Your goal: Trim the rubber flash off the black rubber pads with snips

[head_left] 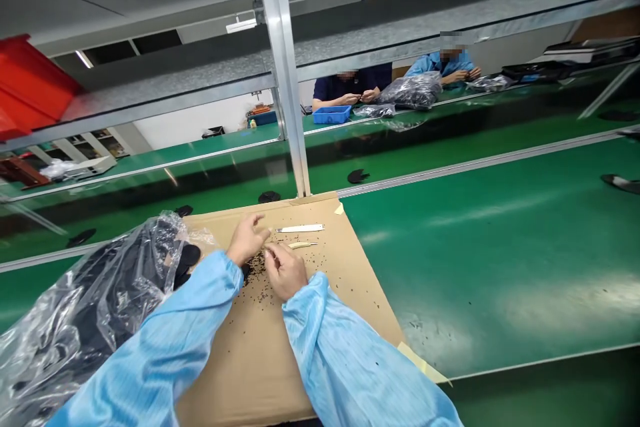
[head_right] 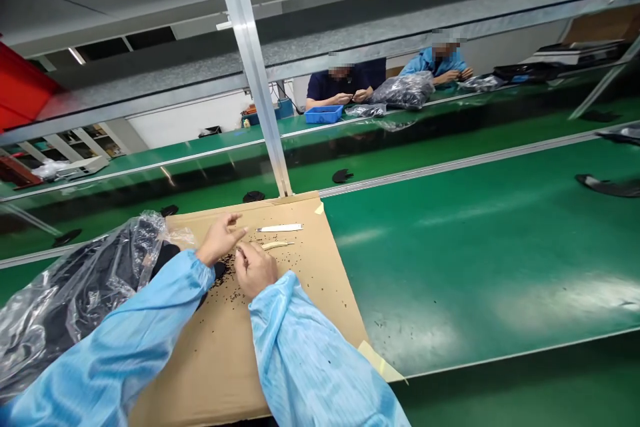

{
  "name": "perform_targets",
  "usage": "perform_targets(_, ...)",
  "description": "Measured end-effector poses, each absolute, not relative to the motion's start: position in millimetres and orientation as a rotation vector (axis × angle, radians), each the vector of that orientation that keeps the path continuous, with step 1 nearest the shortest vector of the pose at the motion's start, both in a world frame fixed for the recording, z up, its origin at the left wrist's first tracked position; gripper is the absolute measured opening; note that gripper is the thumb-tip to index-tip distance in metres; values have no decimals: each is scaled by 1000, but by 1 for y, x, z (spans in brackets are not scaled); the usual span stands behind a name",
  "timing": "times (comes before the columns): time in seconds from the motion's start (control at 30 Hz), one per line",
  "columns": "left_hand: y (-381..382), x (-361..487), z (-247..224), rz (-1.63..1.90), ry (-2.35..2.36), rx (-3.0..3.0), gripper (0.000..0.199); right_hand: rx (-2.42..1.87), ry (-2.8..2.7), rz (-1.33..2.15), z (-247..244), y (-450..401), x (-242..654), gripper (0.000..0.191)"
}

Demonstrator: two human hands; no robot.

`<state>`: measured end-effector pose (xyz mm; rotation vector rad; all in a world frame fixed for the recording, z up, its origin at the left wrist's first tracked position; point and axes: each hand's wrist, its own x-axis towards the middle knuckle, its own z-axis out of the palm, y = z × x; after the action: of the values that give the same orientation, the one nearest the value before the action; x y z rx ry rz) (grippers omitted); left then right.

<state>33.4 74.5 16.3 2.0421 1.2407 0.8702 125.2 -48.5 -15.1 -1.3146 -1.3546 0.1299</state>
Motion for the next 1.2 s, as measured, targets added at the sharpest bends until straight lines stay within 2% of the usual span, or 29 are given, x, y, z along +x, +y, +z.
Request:
perform_targets(0.2,5,-5,8,798,1099,1806,40,-1264,-1253,142,-17,-45,129,25)
perform_targets(0.4,-26,1,-20,1225,1142,1656,36,-1365,-1071,180,-14,-35,141,27)
perform_targets(0.53,-30,5,-37,1267,1161,1821,26,-1726,-1146,111,-5,-15,199,31)
perform_targets(0.73,-32,8,-33,1231,1027,2002,15,-2041,-1187,-14,-11,9,333,30)
perform_targets(0.83,-32,10,-30,1205,1013,2035,13,-2164,-1192,-23,-27,20,380,42)
perform_targets(1.03,-31,13,-29,1163,1004,2060,11,-2292,-1172,-27,-48,59,418,56)
perform_targets(1.2,-31,15,-29,1131,991,2066,11,-2275,-1146,34,-50,88,434,51)
